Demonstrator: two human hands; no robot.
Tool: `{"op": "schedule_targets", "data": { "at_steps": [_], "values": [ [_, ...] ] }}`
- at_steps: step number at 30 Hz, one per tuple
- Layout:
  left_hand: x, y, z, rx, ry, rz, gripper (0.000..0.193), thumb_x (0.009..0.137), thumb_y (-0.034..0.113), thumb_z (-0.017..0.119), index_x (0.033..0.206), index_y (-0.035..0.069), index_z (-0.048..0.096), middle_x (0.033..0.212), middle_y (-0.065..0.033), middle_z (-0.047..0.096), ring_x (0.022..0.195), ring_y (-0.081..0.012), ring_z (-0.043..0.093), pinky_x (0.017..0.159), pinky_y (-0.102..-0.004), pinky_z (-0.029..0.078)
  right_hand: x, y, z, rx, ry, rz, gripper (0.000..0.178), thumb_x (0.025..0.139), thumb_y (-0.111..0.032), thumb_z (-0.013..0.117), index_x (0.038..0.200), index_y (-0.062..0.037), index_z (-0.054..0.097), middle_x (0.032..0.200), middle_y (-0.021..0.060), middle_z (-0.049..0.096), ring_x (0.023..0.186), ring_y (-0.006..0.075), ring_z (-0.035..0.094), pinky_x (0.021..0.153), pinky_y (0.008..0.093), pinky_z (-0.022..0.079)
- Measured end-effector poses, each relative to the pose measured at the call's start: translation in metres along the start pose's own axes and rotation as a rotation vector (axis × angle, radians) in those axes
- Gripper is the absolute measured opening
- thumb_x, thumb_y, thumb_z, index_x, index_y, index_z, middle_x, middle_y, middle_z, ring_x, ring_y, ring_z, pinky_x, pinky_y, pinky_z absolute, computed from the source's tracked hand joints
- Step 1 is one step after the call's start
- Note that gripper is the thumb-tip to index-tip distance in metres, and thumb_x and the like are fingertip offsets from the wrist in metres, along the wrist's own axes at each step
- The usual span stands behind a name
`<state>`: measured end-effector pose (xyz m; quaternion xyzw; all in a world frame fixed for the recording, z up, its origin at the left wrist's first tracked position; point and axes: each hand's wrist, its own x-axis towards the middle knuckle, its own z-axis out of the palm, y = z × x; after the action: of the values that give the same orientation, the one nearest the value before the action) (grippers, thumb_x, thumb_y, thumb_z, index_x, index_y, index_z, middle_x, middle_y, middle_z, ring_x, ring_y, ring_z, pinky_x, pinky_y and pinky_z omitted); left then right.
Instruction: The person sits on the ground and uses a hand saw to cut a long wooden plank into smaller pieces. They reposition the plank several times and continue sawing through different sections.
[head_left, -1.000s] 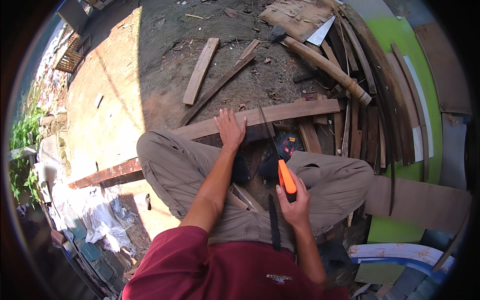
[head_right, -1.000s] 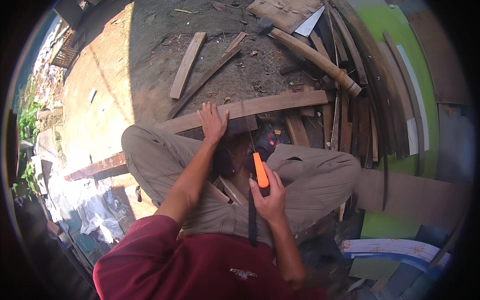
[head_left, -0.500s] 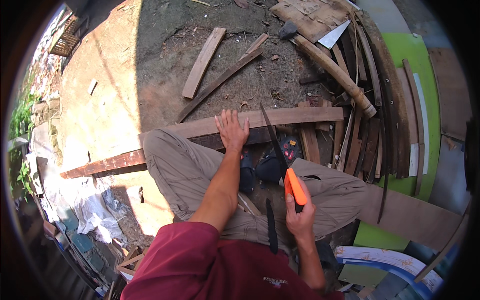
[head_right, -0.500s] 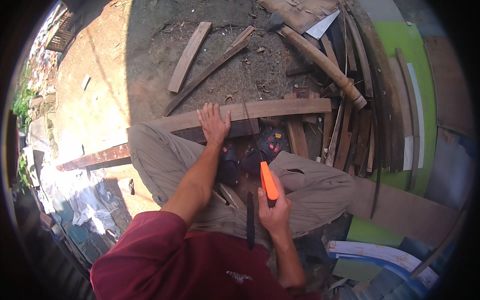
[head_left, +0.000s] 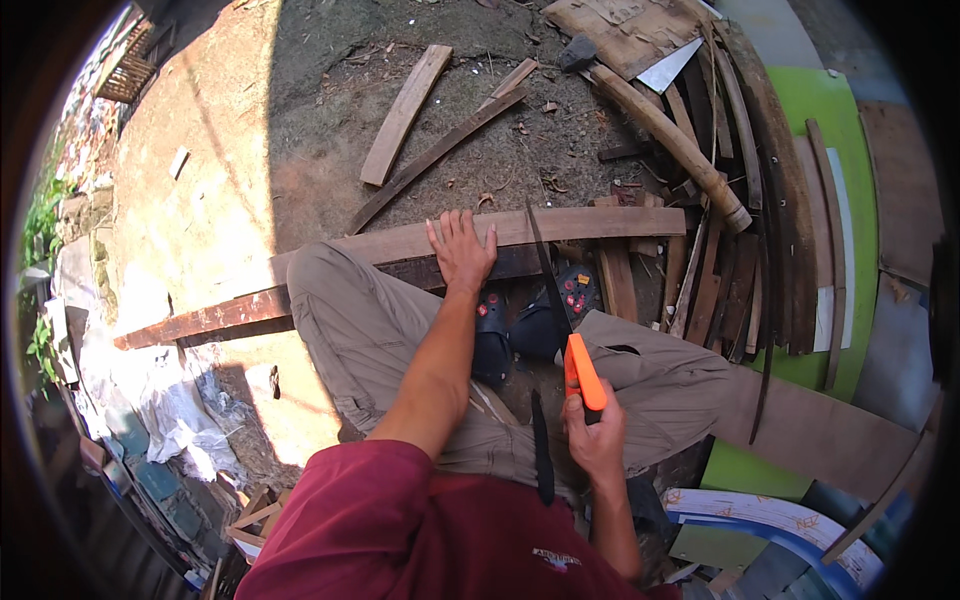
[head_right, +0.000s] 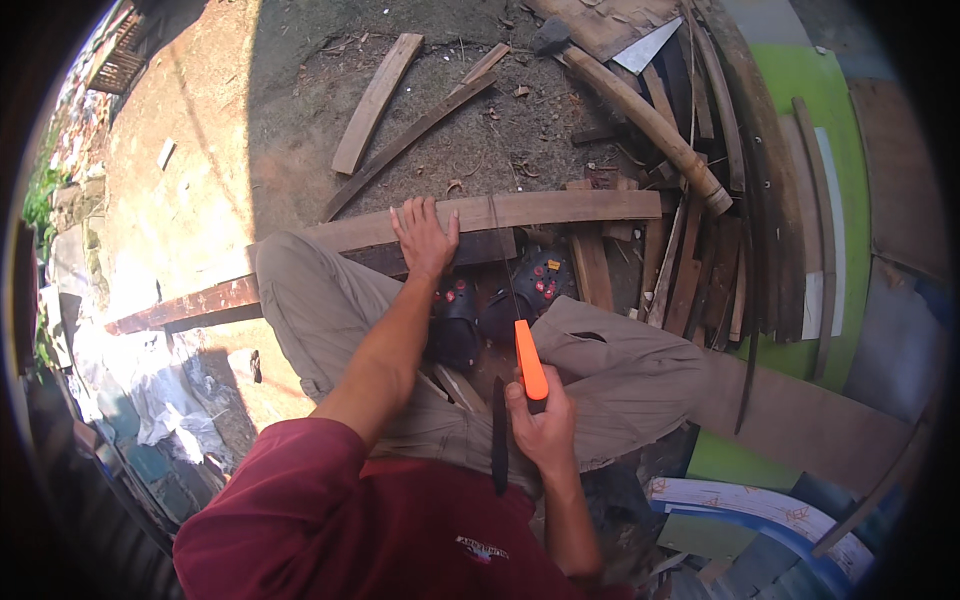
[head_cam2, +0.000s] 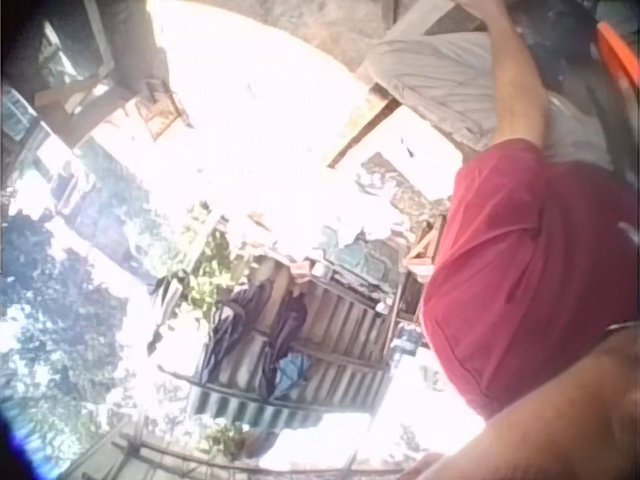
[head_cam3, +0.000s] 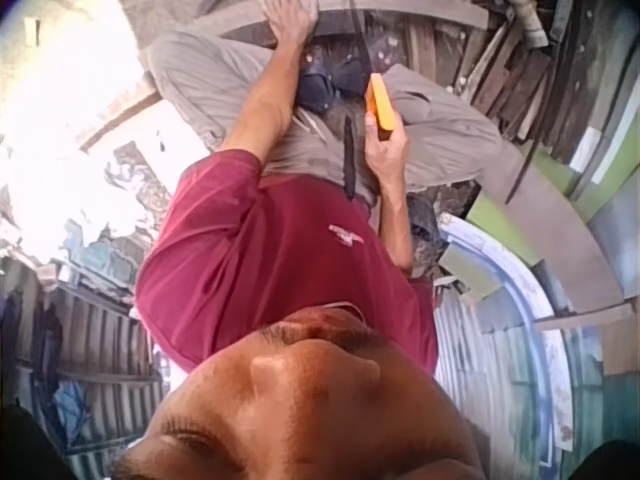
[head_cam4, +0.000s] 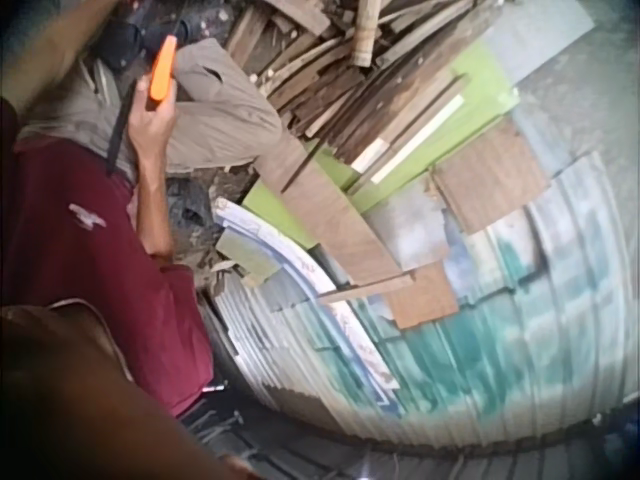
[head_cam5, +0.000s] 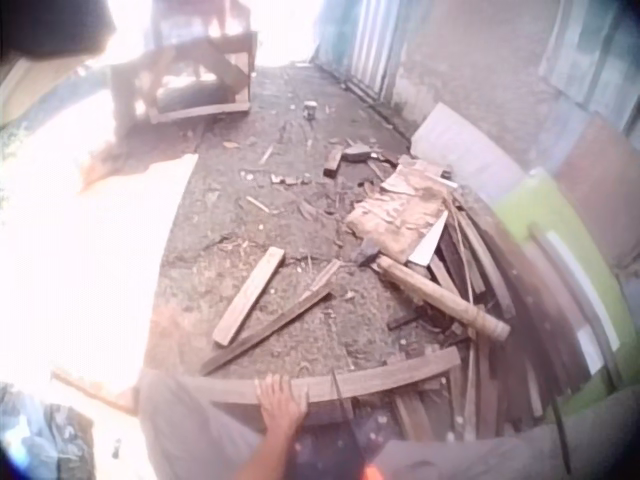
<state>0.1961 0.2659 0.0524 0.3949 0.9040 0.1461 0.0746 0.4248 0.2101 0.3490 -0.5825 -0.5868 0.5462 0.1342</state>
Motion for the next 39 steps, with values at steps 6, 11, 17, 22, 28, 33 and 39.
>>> {"op": "schedule_targets", "data": {
  "at_steps": [6,11,17,22,28,33,39],
  "values": [
    [0.004,0.0,-0.003,-0.051,-0.055,-0.035,0.061,0.095,0.053,0.053,0.133,0.005,0.057,0.139,-0.0098,0.053,0.142,-0.028,0.037,0.125,-0.0567,0.005,-0.019,0.027,0.002,-0.04,0.103,-0.082,0.026,0.099,-0.024,0.069,0.1,0.0013,0.062,0.077,0.0096,0.06,0.074,0.0166,0.06,0.07,0.0327,0.05],
    [0.004,-0.001,0.0,-0.034,-0.025,-0.016,0.061,0.095,0.053,0.054,0.136,0.008,0.057,0.138,-0.0098,0.054,0.142,-0.028,0.038,0.125,-0.0573,0.006,-0.007,0.017,0.009,-0.079,0.081,-0.025,0.027,0.098,-0.023,0.07,0.094,0.002,0.062,0.076,0.0105,0.061,0.071,0.0166,0.058,0.068,0.0339,0.048],
    [0.0,-0.001,-0.002,-0.019,-0.006,-0.016,0.059,0.095,0.051,0.055,0.139,0.012,0.057,0.137,-0.0113,0.054,0.141,-0.0283,0.039,0.125,-0.0578,0.007,-0.021,0.013,-0.001,-0.144,0.133,-0.003,0.027,0.098,-0.023,0.071,0.101,0.0033,0.067,0.075,0.0121,0.064,0.069,0.0174,0.058,0.066,0.0354,0.049],
    [0.004,0.005,-0.007,-0.042,-0.043,-0.014,0.056,0.095,0.051,0.055,0.135,0.012,0.059,0.136,-0.0117,0.055,0.14,-0.0285,0.039,0.124,-0.0581,0.007,0.101,0.038,0.043,-0.211,0.208,-0.086,0.034,0.098,-0.029,0.071,0.099,0.005,0.07,0.075,0.0182,0.067,0.067,0.0232,0.065,0.065,0.0383,0.049],
    [0.006,0.0,-0.005,-0.008,-0.044,-0.024,0.055,0.095,0.05,0.055,0.134,0.011,0.059,0.136,-0.0116,0.054,0.14,-0.0284,0.04,0.124,-0.058,0.007,0.059,0.028,0.036,-0.187,0.16,-0.158,0.029,0.098,-0.022,0.07,0.104,0.0061,0.072,0.082,0.0191,0.072,0.077,0.0226,0.071,0.073,0.0375,0.053],
    [0.004,0.002,-0.005,0.018,-0.06,-0.018,0.057,0.095,0.053,0.054,0.134,0.013,0.059,0.136,-0.0104,0.054,0.14,-0.0288,0.039,0.124,-0.0587,0.006,0.051,0.04,0.034,-0.169,0.172,-0.074,0.026,0.098,-0.017,0.069,0.105,0.0075,0.071,0.086,0.0214,0.073,0.082,0.0289,0.073,0.076,0.0388,0.054],
    [0.004,-0.006,0.003,-0.002,0.0,-0.012,0.056,0.095,0.05,0.056,0.134,0.01,0.059,0.133,-0.0117,0.054,0.139,-0.0291,0.04,0.124,-0.0601,0.008,0.096,0.031,0.056,-0.22,0.151,-0.093,0.022,0.096,-0.015,0.065,0.099,0.0066,0.07,0.075,0.0219,0.068,0.073,0.0317,0.07,0.068,0.0394,0.052]
  ]
}}
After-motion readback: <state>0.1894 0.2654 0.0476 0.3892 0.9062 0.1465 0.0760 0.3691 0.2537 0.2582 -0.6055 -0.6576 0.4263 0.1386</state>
